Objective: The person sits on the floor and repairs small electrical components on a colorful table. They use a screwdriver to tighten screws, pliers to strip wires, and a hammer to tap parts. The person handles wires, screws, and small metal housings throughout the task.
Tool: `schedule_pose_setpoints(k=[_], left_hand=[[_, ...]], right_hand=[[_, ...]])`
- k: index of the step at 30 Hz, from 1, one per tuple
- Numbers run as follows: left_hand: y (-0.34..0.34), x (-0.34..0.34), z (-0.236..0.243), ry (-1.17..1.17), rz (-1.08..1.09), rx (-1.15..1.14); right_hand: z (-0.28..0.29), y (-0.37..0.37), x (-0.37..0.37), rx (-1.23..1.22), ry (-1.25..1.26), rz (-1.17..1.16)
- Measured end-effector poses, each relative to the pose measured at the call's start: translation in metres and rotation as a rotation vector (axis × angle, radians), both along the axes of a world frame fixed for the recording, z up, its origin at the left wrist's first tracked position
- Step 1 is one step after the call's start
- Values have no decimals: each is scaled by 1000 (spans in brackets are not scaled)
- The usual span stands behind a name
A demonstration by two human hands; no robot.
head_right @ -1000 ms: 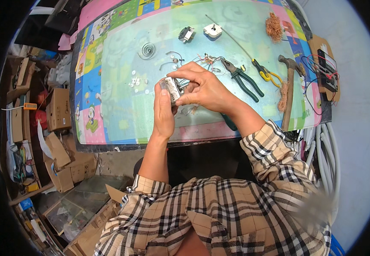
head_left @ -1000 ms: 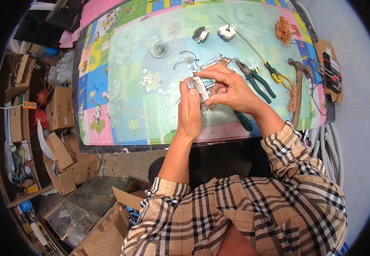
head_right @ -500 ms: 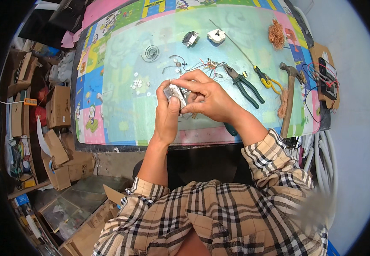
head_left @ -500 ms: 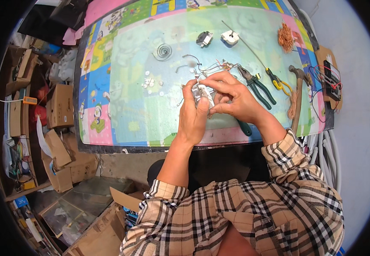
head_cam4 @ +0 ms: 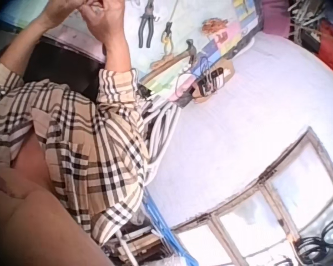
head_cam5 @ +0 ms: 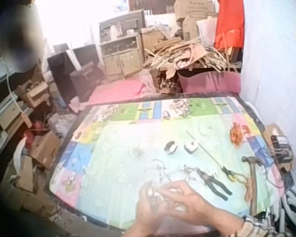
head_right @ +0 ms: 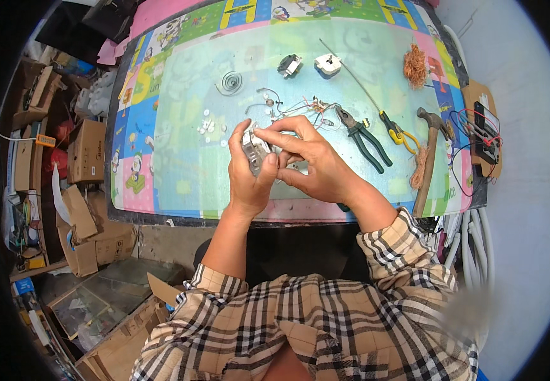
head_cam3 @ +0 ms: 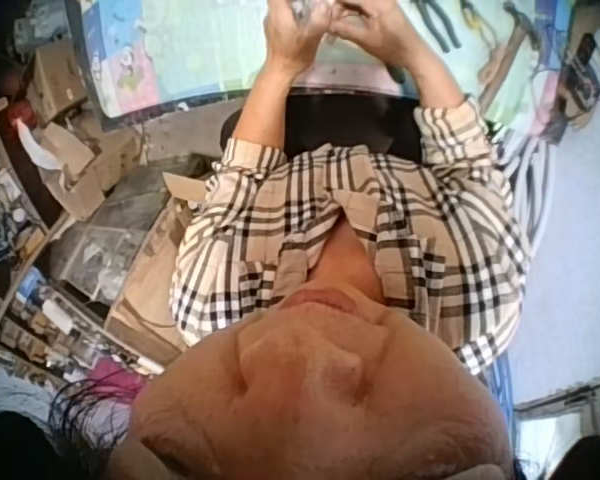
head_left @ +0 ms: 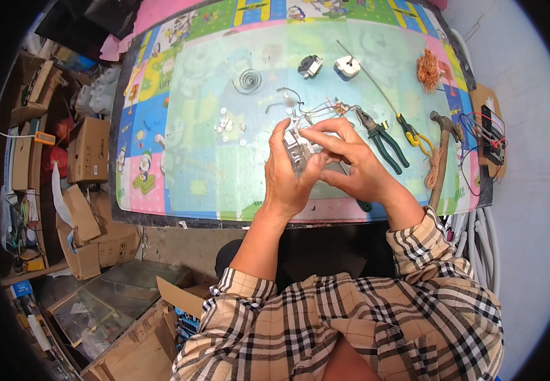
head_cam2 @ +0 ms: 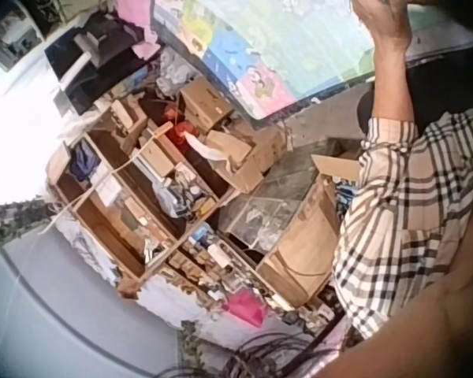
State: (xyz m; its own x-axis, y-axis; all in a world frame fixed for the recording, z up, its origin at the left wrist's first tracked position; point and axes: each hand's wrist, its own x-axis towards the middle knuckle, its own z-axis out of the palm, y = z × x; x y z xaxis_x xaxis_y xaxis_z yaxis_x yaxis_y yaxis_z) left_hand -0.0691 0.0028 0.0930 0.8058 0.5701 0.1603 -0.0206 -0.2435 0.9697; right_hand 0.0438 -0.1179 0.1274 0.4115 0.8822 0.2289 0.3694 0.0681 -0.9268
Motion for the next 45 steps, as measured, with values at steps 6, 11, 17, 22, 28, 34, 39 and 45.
schedule_pose_setpoints(k=[6, 11, 17, 22, 28, 34, 39, 45], left_hand=[[0, 9, -12, -41, 137, 439], [-6, 13, -20, -65, 149, 655], [-10, 16, -29, -83, 117, 704], [-13, 14, -28, -26, 84, 684], [-11, 13, -20, -38, 65, 573], [7, 7, -8, -38, -260, -283], [7, 5, -13, -30, -196, -146], [8, 3, -17, 92, -148, 28]], right_hand=[[1, 0, 0, -40, -117, -314], [-3, 5, -3, -120, -601, -315], [-8, 2, -2, -224, -680, -314], [-9, 0, -2, -261, -664, -296], [-15, 1, 2, -157, -679, -340], [-6, -1, 4, -155, -690, -314], [-8, 0, 5, -149, -693, -280], [-16, 5, 4, -179, -573, -271]])
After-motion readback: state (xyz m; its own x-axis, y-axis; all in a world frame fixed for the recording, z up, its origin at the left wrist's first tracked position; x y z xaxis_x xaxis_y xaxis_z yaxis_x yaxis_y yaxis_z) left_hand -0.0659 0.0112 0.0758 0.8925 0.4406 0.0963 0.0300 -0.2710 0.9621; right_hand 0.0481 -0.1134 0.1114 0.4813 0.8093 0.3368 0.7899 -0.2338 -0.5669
